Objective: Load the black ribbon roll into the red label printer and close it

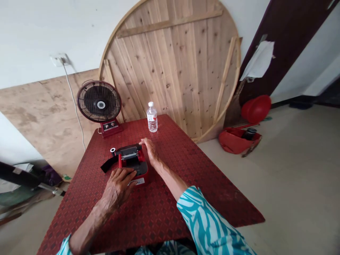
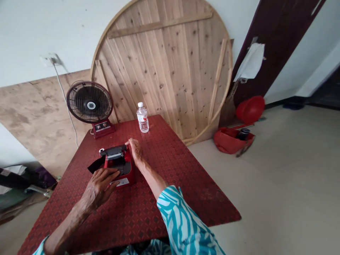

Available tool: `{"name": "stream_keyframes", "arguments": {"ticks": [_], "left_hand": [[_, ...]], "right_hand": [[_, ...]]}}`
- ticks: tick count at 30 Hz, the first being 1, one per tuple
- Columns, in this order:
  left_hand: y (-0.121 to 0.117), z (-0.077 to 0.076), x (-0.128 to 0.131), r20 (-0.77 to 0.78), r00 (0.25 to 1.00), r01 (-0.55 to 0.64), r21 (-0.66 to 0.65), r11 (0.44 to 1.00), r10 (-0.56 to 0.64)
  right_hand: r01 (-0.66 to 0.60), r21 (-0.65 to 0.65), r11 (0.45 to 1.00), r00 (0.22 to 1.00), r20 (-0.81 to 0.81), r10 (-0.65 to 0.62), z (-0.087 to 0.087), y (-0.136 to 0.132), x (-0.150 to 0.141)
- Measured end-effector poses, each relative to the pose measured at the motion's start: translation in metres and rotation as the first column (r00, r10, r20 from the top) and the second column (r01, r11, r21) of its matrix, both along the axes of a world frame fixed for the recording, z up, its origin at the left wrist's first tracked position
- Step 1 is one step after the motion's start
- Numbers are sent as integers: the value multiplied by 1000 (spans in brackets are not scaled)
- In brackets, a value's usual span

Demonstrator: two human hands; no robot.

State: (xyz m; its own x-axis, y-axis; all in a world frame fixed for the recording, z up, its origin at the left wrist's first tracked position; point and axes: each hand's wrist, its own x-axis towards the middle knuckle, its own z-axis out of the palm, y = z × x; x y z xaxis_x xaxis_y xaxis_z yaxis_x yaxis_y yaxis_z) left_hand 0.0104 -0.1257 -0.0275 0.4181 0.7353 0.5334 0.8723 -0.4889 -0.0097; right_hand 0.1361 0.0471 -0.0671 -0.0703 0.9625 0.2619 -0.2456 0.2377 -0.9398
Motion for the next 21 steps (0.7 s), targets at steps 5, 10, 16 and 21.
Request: {"name": "stream_keyframes", "arguments": {"ticks": [5,10,16,21], "left_hand": [[-2,4,-4,80,996,32,-55,998,-27],[20,9,-30,495,838,-133,-225,965,231],[59,-4,-54,723,533,-66,-482,874,440],[60,-15,-52,805,393,62,-505,861,444]], "right_hand": [[-42,-114,993,993,-111,30,-11,-34,11],[-141,-215,966,970,-227,91,-10,-43,9],[-129,-191,973,979,-179,94,-12,-41,11],[-157,-156,975,981,-135,137,-18,-39,15]]}}
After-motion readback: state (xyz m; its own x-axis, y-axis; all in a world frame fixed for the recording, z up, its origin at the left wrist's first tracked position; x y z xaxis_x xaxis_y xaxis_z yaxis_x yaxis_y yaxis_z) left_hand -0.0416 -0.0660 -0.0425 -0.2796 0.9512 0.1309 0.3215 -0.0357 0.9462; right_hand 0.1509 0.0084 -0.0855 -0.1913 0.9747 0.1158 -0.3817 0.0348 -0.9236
